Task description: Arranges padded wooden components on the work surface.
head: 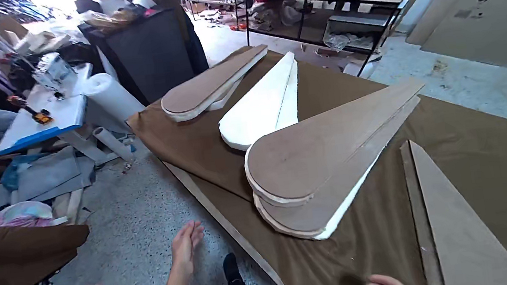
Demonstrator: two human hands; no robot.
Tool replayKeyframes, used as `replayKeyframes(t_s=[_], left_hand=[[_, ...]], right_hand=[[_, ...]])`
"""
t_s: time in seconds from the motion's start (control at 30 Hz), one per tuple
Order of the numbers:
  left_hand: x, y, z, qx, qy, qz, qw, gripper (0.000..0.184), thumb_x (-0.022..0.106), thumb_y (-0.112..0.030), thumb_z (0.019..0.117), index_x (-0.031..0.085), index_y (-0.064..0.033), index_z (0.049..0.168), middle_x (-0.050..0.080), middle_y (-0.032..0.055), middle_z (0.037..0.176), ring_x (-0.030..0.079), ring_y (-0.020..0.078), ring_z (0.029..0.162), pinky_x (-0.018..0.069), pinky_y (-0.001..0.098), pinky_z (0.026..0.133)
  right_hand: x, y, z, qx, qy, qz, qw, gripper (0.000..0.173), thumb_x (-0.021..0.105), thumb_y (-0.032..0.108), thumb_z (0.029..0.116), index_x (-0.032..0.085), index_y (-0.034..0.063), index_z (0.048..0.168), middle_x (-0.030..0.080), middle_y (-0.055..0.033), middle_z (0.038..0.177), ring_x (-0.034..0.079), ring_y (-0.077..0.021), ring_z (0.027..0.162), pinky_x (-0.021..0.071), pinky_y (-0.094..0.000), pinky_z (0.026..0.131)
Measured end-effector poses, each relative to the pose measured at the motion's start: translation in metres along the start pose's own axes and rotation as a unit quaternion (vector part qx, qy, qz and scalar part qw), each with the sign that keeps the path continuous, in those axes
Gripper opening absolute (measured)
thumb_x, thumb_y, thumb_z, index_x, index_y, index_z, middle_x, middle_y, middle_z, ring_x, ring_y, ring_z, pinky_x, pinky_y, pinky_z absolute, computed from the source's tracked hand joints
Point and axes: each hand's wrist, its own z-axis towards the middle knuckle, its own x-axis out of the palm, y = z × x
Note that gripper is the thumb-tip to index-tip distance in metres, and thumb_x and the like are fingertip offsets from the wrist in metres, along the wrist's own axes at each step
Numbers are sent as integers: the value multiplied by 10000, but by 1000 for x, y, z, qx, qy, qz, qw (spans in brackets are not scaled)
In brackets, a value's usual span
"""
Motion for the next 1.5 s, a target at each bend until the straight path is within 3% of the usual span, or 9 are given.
replayKeyframes(t_s=[0.27, 0.43, 0.73, 0.83, 0.93, 1.07, 1.13, 1.27, 1.5], left_hand=[[92, -71, 118, -149, 76, 58, 984, 489, 626, -272, 1027, 513, 38, 1388, 665, 206, 1247, 695, 295, 1080, 596, 468, 901], [130, -65, 140, -225, 150, 111, 956, 404, 584, -390, 1047, 579, -5, 924, 548, 54, 631, 507, 141, 472, 459, 277, 452], [13, -52, 107, -153, 190, 308, 920, 324, 595, -262, 1051, 635, 31, 917, 598, 68, 592, 550, 154, 477, 500, 329, 494], [26, -64, 117, -164, 190, 500, 829, 480, 578, -427, 1040, 668, 12, 870, 652, 84, 638, 630, 191, 539, 559, 381, 555], [48, -106, 119, -85, 254, 720, 640, 618, 474, -594, 1002, 783, -63, 945, 768, 150, 974, 733, 346, 971, 554, 631, 887], [92, -142, 109, -34, 389, 478, 787, 492, 481, -447, 1076, 724, -23, 1135, 745, 101, 874, 721, 236, 776, 613, 452, 744], [122, -146, 107, -170, 453, 253, 838, 563, 356, -443, 1106, 508, -5, 1425, 710, 172, 1190, 718, 319, 1020, 605, 523, 859], [188, -151, 115, -282, 546, 75, 786, 809, 340, -679, 1019, 227, -132, 1604, 471, 150, 1547, 516, 350, 1379, 486, 629, 1060], [174, -188, 130, -342, 547, -12, 764, 695, 832, -223, 784, 474, -73, 1360, 738, 169, 1108, 733, 310, 1015, 605, 534, 892]], right_hand=[[223, 114, 76, 121, -33, 185, 975, 531, 715, 122, 947, 526, -1, 1428, 682, -154, 1289, 724, -294, 1060, 632, -476, 909], [223, 154, 137, 223, -217, 429, 848, 473, 631, 244, 1025, 524, -55, 1376, 676, -226, 1254, 702, -326, 1103, 594, -462, 961], [205, 188, 163, 363, -259, 529, 722, 669, 689, 481, 949, 471, 57, 1419, 615, -187, 1197, 669, -295, 977, 580, -447, 844], [215, 190, 174, 303, -263, 535, 744, 349, 691, 365, 969, 624, 67, 1136, 666, -93, 903, 672, -220, 792, 594, -414, 757], [221, 192, 189, 196, -291, 489, 799, 650, 805, 234, 895, 484, 41, 1427, 704, -184, 1181, 717, -299, 1034, 619, -466, 895], [206, 179, 204, 184, -318, 495, 788, 869, 884, 163, 805, 365, 56, 1494, 685, -209, 1242, 711, -350, 1098, 626, -532, 923], [206, 170, 201, 170, -320, 509, 780, 849, 870, 88, 776, 384, 35, 1469, 683, -228, 1214, 709, -358, 1078, 621, -536, 909], [222, 172, 174, 124, -344, 540, 758, 920, 858, 53, 715, 352, 58, 1484, 670, -241, 1216, 708, -365, 1057, 616, -554, 888], [280, 197, 107, 63, -303, 549, 777, 620, 816, 8, 747, 533, 109, 1290, 756, -111, 1067, 740, -250, 974, 622, -479, 877]])
